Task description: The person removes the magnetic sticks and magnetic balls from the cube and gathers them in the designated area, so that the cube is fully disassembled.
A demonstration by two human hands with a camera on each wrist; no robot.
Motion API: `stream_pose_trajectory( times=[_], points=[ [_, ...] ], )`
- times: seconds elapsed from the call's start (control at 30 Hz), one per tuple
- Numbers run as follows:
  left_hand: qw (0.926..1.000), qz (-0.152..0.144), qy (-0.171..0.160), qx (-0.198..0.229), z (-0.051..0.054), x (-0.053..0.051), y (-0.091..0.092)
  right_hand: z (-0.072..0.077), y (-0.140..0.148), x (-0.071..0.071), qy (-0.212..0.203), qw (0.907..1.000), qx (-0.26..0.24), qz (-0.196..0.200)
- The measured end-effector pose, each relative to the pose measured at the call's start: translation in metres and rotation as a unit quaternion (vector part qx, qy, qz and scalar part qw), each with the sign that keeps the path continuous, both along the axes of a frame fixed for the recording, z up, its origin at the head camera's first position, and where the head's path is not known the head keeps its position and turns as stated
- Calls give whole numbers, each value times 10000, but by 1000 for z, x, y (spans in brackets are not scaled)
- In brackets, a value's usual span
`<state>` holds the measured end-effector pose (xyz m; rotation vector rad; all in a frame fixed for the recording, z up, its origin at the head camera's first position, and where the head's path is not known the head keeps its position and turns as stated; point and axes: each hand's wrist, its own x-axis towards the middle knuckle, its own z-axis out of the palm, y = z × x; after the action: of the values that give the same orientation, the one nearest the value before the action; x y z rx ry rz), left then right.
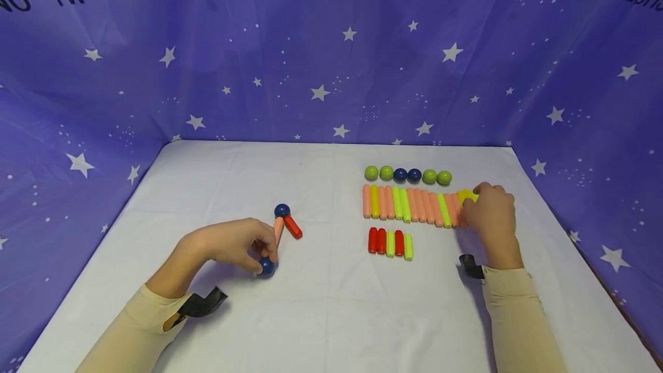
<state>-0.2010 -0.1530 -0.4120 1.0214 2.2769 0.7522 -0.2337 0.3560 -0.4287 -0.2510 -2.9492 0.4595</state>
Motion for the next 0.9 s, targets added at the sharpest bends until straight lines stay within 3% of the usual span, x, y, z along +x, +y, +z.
stream_pose_trajectory(
  times=[0.13,0.27,0.33,0.43,0.57,0.73,0.9],
  points=[
    [10000,-83,38,-25,1,1,3,14,-70,5,409,9927,-128,1130],
    [9999,64,116,16,0,-1,4,11,-145,13,339,9681,-437,2443],
    [9988,355,338,49,-1,-3,4,2,-178,17,330,9513,-405,3039],
    [9904,1127,794,65,-7,-7,5,-10,-217,22,236,9274,-268,3725],
    [9731,1974,1182,102,-17,-10,10,-19,-255,27,-60,9147,-172,4037],
    [9679,2196,1192,262,-27,-10,20,-21,-279,27,-136,9079,-83,4189],
    [9618,2446,1163,386,-28,-8,24,-21,-290,21,54,9090,-252,4161]
  ],
)
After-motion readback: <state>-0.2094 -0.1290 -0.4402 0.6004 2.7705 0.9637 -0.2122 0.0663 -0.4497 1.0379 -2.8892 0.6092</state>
